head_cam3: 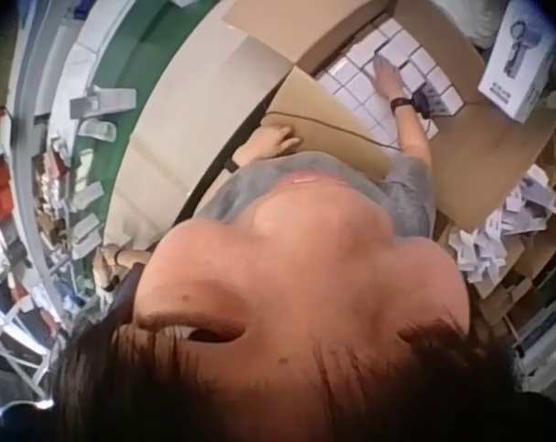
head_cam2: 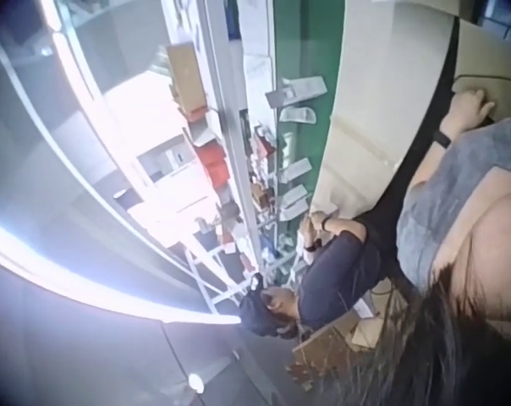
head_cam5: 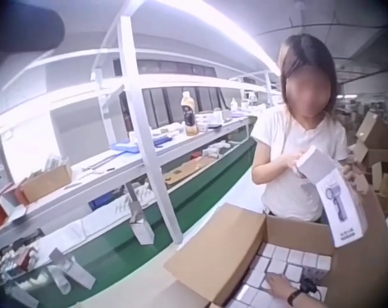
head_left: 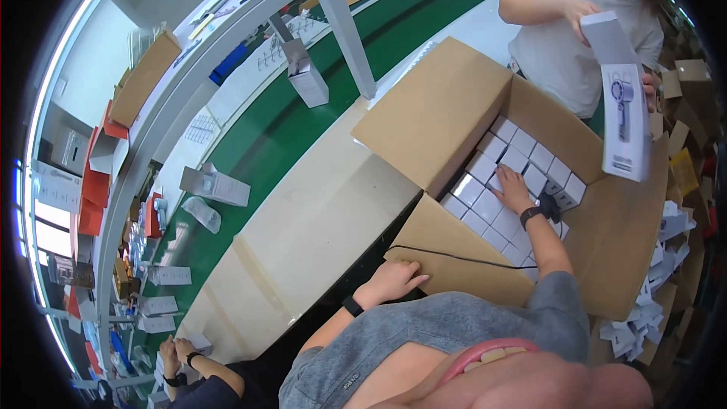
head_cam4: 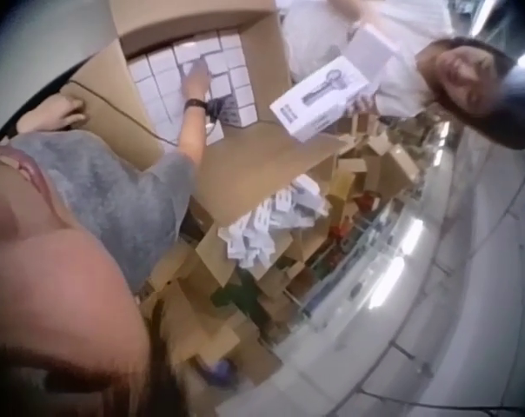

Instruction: The person picks up a box, opens it, and removes a handheld fan wrapped in bubble wrap. They then place the fan back into the box, close it, and place the packaged fan into a larger shipping carton.

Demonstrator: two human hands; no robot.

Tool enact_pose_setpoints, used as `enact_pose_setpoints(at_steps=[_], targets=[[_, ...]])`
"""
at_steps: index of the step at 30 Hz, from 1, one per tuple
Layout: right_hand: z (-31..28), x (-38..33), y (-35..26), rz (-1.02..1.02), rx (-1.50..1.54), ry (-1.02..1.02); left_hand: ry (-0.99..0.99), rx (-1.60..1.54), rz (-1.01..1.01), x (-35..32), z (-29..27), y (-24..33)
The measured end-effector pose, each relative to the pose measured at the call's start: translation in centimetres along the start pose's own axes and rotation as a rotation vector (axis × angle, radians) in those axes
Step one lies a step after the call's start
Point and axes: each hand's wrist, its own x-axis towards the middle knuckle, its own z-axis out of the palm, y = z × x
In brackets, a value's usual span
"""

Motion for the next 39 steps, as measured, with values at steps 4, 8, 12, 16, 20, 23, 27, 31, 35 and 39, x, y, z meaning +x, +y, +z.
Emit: enact_pose_setpoints(at_steps=[4, 8, 12, 16, 20, 23, 27, 31, 35, 39], targets=[[-2.0, 0.8, -0.8, -0.097, -0.363, -0.12, 0.182, -0.027, 0.061, -1.8, 0.7, -1.1], [2.1, 1.8, 2.1, -0.161, -0.631, -0.044, 0.236, 0.066, 0.081, -3.9, 1.1, -2.3], [0.2, 3.2, 0.4, -0.094, -0.661, -0.378, 0.256, 0.064, 0.052, -6.8, 0.6, -3.6], [-8.8, -0.1, -3.7, -0.149, -0.425, -0.183, 0.329, -0.092, 0.095, -9.1, -2.0, -5.5], [-17.5, -6.2, -8.6, -0.145, -0.147, 0.265, 0.499, -0.055, 0.209, -9.9, -6.9, -5.0], [-26.4, -11.0, -17.0, -0.162, 0.027, 0.514, 0.608, 0.012, 0.4, -10.1, -10.0, -2.8], [-31.0, -14.3, -27.1, -0.305, 0.057, 0.444, 0.791, 0.09, 0.711, -11.2, -13.5, 1.0], [-27.3, -13.6, -34.6, -0.397, 0.22, 0.335, 0.703, -0.186, 0.659, -12.3, -12.6, 2.0], [-25.3, -11.4, -38.6, -0.42, 0.267, 0.124, 0.612, -0.38, 0.32, -14.1, -11.8, -2.8], [-24.4, -7.1, -40.6, -0.776, 0.367, 0.002, 0.692, -0.514, 0.357, -16.7, -10.9, -9.9]])
